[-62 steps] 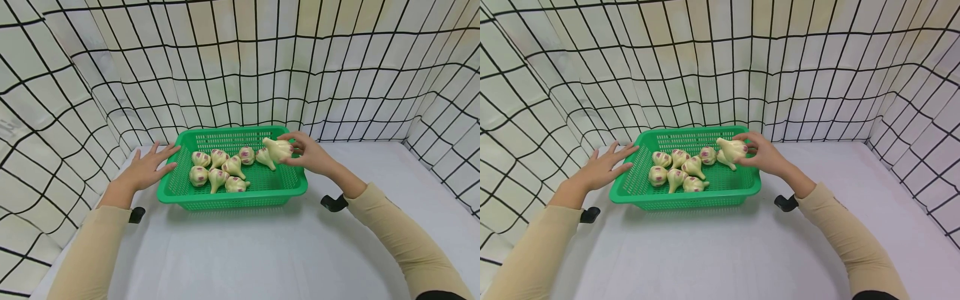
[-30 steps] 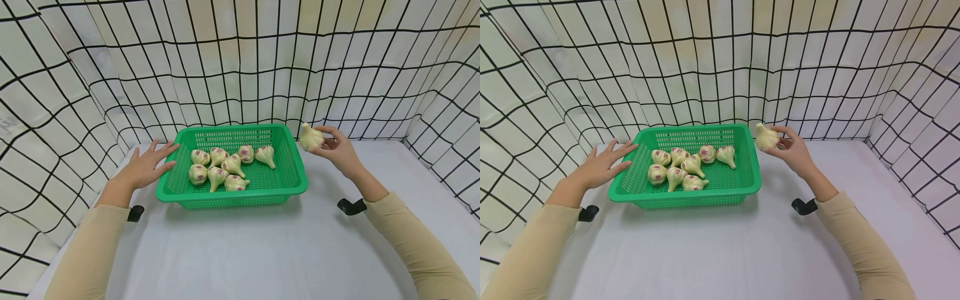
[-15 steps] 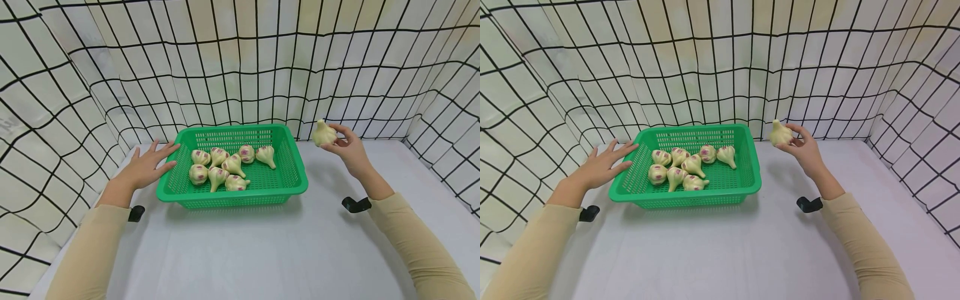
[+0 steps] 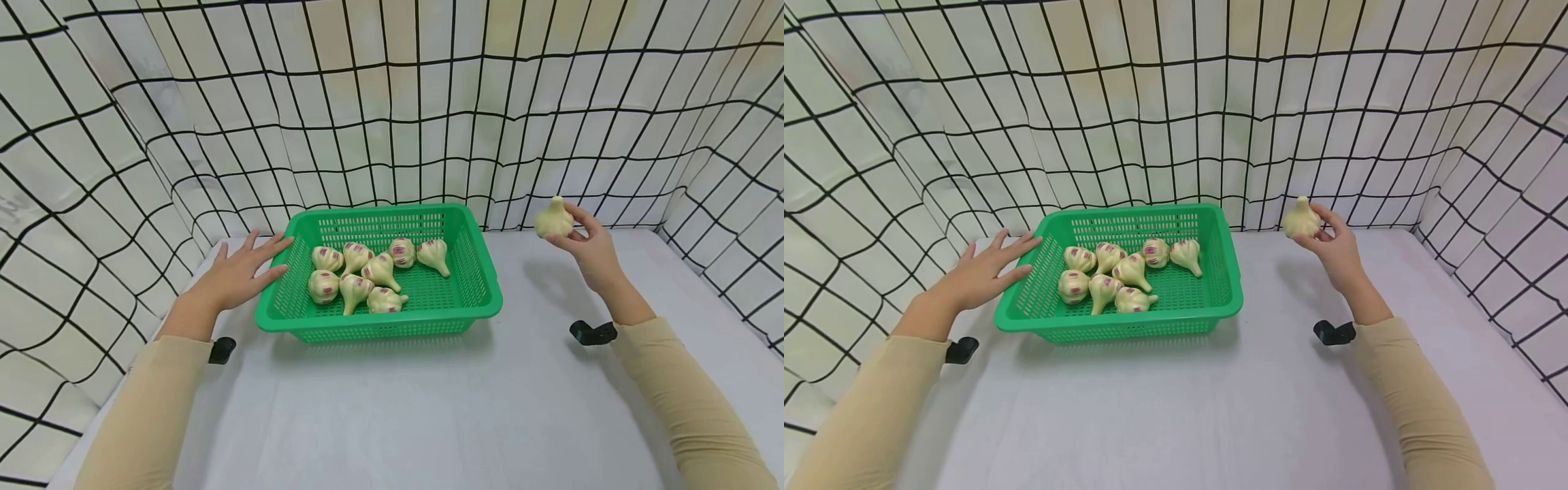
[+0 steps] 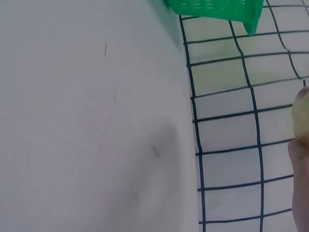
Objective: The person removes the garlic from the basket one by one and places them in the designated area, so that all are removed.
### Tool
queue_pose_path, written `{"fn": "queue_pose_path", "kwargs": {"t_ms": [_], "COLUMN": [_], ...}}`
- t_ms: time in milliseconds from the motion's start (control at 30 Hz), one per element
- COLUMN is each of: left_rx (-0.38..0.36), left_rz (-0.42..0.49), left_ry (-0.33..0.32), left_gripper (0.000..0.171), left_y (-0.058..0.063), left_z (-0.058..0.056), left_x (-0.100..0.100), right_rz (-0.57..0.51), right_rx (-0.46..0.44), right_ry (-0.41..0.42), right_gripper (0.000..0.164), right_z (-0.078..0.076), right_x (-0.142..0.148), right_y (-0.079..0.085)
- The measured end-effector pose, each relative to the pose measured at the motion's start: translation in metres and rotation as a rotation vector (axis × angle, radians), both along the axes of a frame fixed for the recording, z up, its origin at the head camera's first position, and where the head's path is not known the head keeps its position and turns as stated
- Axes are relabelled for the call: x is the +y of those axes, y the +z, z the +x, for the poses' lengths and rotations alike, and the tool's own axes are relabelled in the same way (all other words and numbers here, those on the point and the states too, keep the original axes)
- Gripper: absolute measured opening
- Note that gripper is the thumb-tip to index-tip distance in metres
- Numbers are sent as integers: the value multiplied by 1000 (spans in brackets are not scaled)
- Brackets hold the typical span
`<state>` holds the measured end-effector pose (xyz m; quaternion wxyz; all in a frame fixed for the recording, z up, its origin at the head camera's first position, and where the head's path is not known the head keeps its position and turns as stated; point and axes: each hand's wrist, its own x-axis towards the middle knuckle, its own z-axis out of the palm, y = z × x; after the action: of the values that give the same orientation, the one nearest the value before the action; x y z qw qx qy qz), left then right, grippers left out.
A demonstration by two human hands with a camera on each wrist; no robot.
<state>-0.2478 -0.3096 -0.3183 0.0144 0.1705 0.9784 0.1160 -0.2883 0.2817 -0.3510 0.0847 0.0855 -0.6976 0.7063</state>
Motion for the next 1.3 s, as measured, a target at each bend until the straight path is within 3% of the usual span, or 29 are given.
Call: {"fn": "queue_pose_path", "kwargs": {"t_ms": [200,333,633,1000,1300], "left_rx": [7,2,9,12,-5], "left_rz": [15,7,10,19,5], "left_ry": [-1,2,6,8,8], "left_gripper": [70,70,70,70,71], "left_y": [-1,-1,-1,-1,0], "left_z": [0,0,1,1,2], "left_x": [-1,0,0,0,0], "right_rz": [44,21,99,271,361], "right_rx": [-71,-94,-131,-183,-257], "right_ry": [-48,-66,-124,-199,-259], "right_gripper": [82,85,83,77,86], "right_z": [-1,-3,-5,-10,-11], "right_x": [12,19,32,49,57], "right_y": [-1,-3,-14,-25,-30]}}
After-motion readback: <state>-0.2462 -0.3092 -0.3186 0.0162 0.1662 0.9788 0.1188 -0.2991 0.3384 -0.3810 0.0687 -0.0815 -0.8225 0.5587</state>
